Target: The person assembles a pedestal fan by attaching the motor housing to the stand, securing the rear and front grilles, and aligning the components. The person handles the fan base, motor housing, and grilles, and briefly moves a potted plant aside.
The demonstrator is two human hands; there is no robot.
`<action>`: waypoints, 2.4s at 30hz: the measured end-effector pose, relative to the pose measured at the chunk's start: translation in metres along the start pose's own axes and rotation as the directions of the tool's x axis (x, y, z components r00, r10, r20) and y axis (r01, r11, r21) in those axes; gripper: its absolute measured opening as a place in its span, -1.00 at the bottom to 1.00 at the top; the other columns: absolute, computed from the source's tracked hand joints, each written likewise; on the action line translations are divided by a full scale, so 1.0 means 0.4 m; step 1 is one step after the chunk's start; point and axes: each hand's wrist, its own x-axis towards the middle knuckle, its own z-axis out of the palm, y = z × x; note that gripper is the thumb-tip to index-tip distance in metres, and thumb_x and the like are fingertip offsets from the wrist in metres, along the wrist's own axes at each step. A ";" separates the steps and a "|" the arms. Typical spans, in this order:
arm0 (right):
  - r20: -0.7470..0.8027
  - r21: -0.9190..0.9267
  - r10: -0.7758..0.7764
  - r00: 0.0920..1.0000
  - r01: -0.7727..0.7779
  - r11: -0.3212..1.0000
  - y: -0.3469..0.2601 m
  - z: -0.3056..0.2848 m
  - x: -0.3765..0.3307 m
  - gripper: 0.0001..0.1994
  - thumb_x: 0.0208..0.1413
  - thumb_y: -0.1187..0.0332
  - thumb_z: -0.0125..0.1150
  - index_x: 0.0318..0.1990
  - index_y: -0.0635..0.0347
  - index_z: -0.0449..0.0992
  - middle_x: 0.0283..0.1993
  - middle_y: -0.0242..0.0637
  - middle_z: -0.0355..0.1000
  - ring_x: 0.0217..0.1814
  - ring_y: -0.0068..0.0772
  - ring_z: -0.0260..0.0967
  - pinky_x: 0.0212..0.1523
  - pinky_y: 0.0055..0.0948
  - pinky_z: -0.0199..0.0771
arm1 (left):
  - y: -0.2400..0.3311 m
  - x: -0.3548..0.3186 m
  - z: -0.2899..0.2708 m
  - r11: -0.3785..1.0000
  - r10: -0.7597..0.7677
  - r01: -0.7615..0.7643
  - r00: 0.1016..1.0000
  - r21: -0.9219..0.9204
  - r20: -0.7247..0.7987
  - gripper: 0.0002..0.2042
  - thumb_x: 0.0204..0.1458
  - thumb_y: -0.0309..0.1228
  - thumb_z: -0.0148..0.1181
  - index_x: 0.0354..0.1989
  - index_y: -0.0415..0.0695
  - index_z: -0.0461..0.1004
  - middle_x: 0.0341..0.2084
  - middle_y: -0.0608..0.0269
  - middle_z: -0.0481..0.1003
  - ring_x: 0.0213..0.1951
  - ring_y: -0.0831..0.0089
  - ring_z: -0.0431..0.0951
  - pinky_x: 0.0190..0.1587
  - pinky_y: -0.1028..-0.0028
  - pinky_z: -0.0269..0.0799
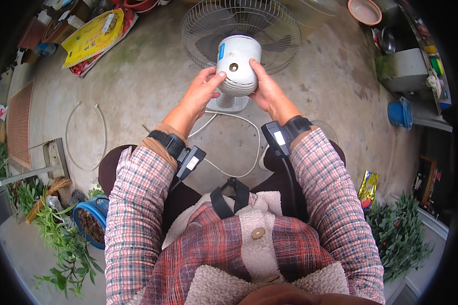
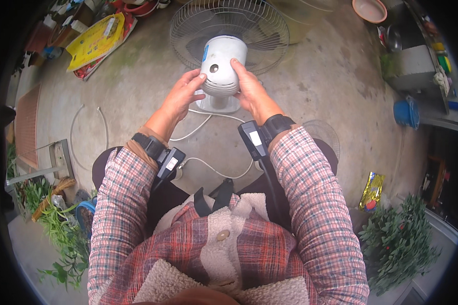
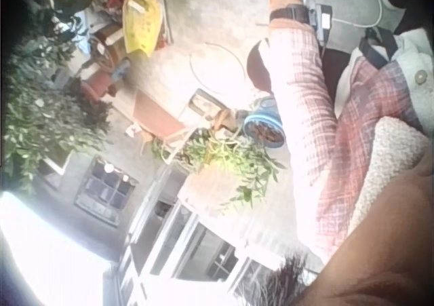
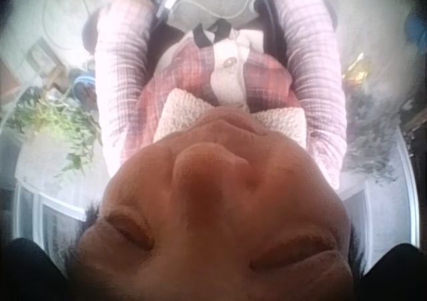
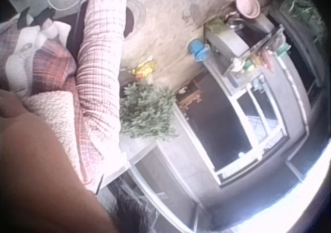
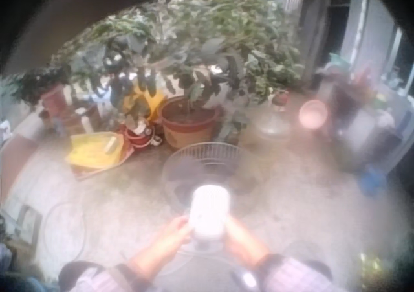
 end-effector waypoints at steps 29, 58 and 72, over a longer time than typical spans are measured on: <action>0.061 -0.034 0.058 0.996 -0.056 0.998 0.012 -0.023 0.008 -0.17 0.03 -0.38 -0.07 0.32 0.00 0.11 0.31 -0.12 0.14 0.31 -0.03 0.10 0.24 0.06 0.10 | -0.011 -0.011 -0.019 0.992 0.046 -0.041 0.998 -0.117 0.040 -0.48 0.20 -0.06 -0.06 0.19 -0.18 0.29 0.12 0.17 0.34 0.15 0.31 0.31 0.10 0.34 0.25; -0.030 0.006 0.029 0.999 -0.028 1.000 0.000 -0.039 -0.039 -0.19 0.06 -0.39 -0.23 0.30 0.01 0.14 0.32 -0.08 0.11 0.32 0.07 0.09 0.23 0.16 0.09 | 0.021 -0.023 -0.008 0.999 -0.043 0.043 0.996 -0.001 0.076 -0.47 0.19 -0.06 -0.06 0.21 -0.17 0.26 0.10 0.14 0.34 0.07 0.34 0.36 0.05 0.37 0.33; -0.057 -0.087 0.066 0.996 -0.071 0.994 -0.013 0.017 -0.018 -0.24 0.17 -0.37 -0.44 0.26 0.01 0.20 0.24 -0.08 0.22 0.21 -0.01 0.20 0.06 0.01 0.26 | 0.031 -0.015 -0.011 0.998 0.065 -0.064 0.996 -0.027 0.057 -0.41 0.18 0.01 -0.11 0.18 -0.24 0.29 0.10 0.06 0.35 0.09 0.22 0.35 0.07 0.29 0.29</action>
